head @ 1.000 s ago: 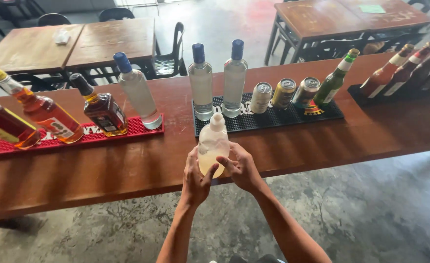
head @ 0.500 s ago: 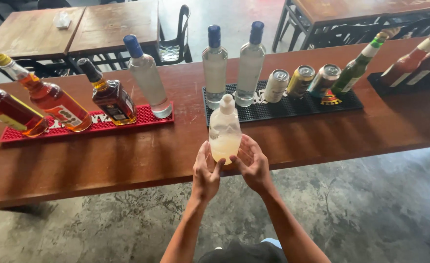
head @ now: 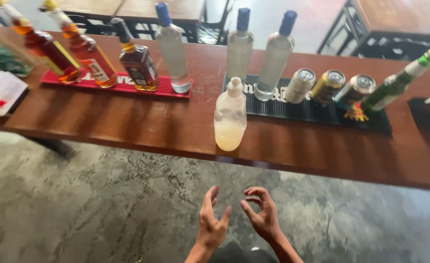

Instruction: Mopping the floor in a restaurant bar area after applying cleaning solution.

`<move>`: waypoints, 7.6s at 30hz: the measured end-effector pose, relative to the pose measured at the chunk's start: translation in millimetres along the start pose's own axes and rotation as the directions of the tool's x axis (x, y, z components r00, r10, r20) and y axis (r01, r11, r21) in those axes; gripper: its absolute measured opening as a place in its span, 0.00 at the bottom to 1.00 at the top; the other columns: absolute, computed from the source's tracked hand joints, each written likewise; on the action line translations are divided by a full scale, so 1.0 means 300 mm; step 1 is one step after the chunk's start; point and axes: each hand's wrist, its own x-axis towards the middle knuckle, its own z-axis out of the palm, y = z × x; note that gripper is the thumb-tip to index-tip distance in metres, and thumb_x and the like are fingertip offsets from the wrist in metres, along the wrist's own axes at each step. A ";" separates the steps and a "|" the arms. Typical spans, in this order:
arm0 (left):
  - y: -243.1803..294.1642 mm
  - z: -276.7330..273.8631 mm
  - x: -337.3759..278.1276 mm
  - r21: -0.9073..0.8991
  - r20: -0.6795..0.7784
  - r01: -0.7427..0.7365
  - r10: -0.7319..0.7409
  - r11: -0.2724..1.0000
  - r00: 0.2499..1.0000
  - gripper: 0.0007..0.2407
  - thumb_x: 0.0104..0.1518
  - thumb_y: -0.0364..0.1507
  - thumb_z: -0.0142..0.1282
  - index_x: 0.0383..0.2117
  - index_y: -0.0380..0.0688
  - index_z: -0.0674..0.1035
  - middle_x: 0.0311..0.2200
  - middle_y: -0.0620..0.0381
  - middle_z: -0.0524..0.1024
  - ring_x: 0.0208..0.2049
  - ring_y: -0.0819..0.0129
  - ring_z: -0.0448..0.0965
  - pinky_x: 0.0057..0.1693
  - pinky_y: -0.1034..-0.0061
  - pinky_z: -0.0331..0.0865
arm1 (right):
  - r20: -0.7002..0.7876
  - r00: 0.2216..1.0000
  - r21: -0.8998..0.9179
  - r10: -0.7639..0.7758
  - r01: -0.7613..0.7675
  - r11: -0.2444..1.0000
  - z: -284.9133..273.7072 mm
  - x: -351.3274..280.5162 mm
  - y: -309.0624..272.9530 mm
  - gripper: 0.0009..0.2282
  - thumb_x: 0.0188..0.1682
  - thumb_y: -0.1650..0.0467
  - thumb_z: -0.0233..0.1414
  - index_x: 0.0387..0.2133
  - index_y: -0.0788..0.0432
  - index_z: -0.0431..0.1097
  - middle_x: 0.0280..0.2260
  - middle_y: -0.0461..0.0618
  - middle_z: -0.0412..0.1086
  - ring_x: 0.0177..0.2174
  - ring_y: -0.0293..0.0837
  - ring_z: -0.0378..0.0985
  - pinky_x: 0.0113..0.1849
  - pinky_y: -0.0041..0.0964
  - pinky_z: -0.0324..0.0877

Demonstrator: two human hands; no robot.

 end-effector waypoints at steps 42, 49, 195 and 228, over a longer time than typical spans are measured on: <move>-0.263 -0.881 -1.670 -0.395 -0.856 0.304 -0.467 0.867 0.222 0.31 0.56 0.32 0.60 0.66 0.43 0.58 0.65 0.49 0.65 0.66 0.56 0.66 0.66 0.60 0.62 | 0.999 0.006 0.051 -0.050 -0.164 0.985 1.156 -1.173 -0.458 0.25 0.44 0.69 0.63 0.54 0.59 0.62 0.50 0.50 0.71 0.54 0.43 0.72 0.53 0.45 0.69; -0.492 -1.001 -1.735 -0.361 -0.925 0.162 -0.375 0.918 0.063 0.33 0.52 0.34 0.63 0.65 0.40 0.60 0.63 0.46 0.68 0.62 0.53 0.73 0.64 0.59 0.66 | 0.996 -0.092 -0.019 -0.001 -0.222 0.975 1.432 -1.217 -0.387 0.25 0.44 0.70 0.62 0.55 0.60 0.62 0.51 0.51 0.70 0.53 0.44 0.71 0.52 0.43 0.69; -0.166 0.205 -1.448 0.506 -0.594 -0.003 0.351 0.863 0.724 0.10 0.48 0.32 0.59 0.17 0.45 0.71 0.19 0.53 0.73 0.28 0.51 0.76 0.33 0.62 0.69 | 0.520 0.111 0.847 -0.847 0.058 0.528 -0.121 -1.114 -0.342 0.10 0.37 0.81 0.52 0.17 0.60 0.56 0.16 0.48 0.58 0.16 0.47 0.67 0.23 0.38 0.64; -0.394 -0.009 -1.834 0.536 -0.240 -0.040 0.197 0.843 0.950 0.11 0.42 0.32 0.63 0.16 0.43 0.72 0.19 0.44 0.76 0.26 0.43 0.79 0.31 0.58 0.69 | 0.708 0.073 0.667 -0.702 0.256 0.700 -0.090 -1.609 -0.245 0.10 0.36 0.73 0.55 0.15 0.56 0.57 0.17 0.48 0.58 0.19 0.49 0.63 0.25 0.42 0.60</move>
